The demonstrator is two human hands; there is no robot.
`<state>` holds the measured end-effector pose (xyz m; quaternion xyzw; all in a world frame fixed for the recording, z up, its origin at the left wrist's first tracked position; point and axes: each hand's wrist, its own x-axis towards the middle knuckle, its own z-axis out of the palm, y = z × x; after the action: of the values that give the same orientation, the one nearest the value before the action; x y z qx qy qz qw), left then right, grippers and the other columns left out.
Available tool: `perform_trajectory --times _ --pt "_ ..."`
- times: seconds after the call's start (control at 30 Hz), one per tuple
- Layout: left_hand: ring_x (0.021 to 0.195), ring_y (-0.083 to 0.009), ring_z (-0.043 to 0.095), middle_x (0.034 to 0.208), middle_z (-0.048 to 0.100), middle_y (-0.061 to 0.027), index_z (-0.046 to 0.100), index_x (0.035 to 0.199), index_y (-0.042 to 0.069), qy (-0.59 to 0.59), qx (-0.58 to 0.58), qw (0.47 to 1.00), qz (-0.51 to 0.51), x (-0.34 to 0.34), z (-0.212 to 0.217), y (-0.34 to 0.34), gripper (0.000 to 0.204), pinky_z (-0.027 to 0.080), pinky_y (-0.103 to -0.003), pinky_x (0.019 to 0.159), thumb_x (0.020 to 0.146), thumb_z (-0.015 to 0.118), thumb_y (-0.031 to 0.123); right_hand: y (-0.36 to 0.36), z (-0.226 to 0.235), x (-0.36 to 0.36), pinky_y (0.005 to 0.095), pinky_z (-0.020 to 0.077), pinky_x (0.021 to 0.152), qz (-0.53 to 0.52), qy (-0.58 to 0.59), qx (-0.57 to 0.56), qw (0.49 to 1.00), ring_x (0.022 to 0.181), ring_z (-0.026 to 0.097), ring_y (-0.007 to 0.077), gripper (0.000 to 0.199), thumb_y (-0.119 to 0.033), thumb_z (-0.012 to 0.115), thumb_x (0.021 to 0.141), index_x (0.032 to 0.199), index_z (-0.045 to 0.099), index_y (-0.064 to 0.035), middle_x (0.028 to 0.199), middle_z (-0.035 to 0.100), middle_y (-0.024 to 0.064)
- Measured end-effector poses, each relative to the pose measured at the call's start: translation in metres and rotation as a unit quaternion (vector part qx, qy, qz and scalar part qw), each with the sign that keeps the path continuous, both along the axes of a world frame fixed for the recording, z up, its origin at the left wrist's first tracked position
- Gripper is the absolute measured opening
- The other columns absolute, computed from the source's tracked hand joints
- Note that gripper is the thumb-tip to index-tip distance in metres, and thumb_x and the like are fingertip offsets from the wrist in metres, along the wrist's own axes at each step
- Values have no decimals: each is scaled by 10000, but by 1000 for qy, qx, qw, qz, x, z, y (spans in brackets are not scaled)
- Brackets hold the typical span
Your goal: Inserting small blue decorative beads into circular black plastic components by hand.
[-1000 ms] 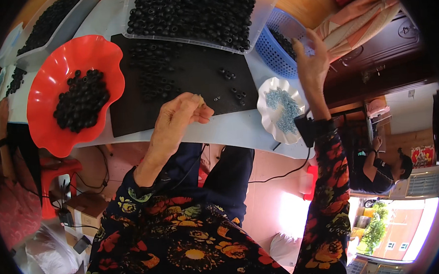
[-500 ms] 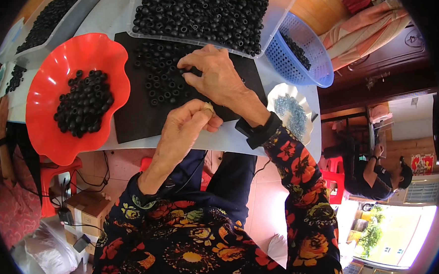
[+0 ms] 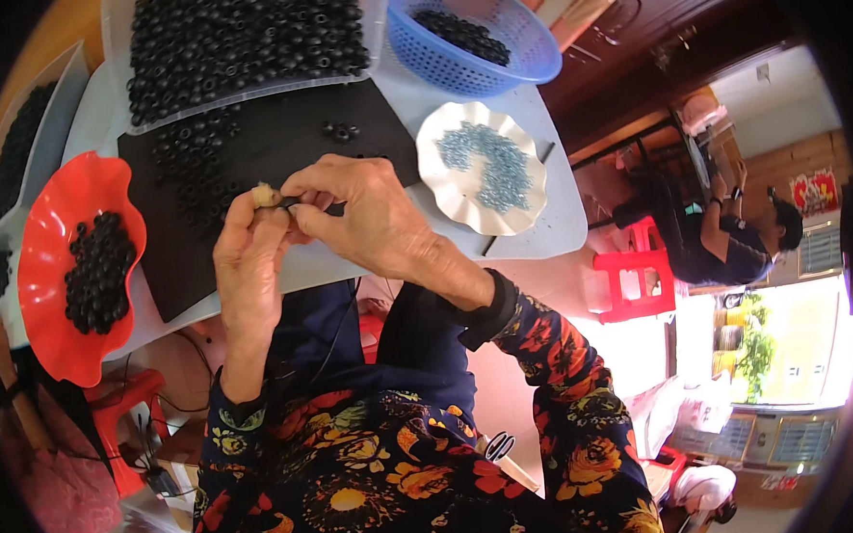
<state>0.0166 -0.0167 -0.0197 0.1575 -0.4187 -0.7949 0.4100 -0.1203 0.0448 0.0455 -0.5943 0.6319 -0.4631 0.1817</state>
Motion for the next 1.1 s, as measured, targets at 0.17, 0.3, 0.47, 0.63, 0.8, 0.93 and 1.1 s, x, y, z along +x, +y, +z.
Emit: perform_trajectory --times 0.17,0.3,0.47,0.63,0.8,0.93,1.1 --pt "849 -137 616 953 623 -67 557 1097 -18 -25 -27 999 -22 -7 3 5 180 515 -301 774 942 510 60 17 -4 -2 287 538 662 -33 -56 11 998 694 672 188 163 -45 622 796 940 681 5 812 664 119" --pt "838 -139 620 944 626 -63 581 1067 -21 -53 -9 998 -34 -11 11 11 167 514 -296 775 944 511 67 22 -5 -3 265 523 640 -48 -114 8 992 676 661 168 131 -67 630 810 912 662 9 772 667 99" --pt "840 -148 622 916 633 -70 586 1054 -22 -70 -16 995 -69 -15 16 15 166 511 -300 772 942 511 76 39 -4 -10 260 508 626 -89 -128 14 988 658 646 152 115 -82 646 806 890 649 -3 734 666 82" --pt "829 -178 616 853 648 -111 581 1084 -2 -109 -17 992 -58 -12 10 12 198 500 -325 775 912 518 72 71 -2 -71 323 518 658 -203 150 -24 967 689 667 263 121 -48 603 802 901 672 -48 829 683 130" --pt "819 -186 618 850 649 -110 581 1087 -5 -92 -11 994 -56 -15 8 12 201 501 -328 762 908 517 62 96 -9 -140 398 509 736 -183 368 61 910 745 633 332 170 -5 555 771 874 685 -44 858 681 145" --pt "820 -192 619 846 649 -112 581 1094 -5 -88 -13 994 -58 -13 5 10 207 502 -331 759 908 513 55 99 -6 -144 382 507 687 -175 238 77 952 712 643 305 178 -78 565 786 871 720 -92 746 669 151" --pt "825 -194 616 845 648 -112 579 1098 -5 -87 -6 995 -57 -11 6 10 209 500 -329 759 909 512 55 94 -2 -147 353 519 715 -197 203 65 957 727 659 277 172 -69 575 780 878 716 -64 786 681 147"
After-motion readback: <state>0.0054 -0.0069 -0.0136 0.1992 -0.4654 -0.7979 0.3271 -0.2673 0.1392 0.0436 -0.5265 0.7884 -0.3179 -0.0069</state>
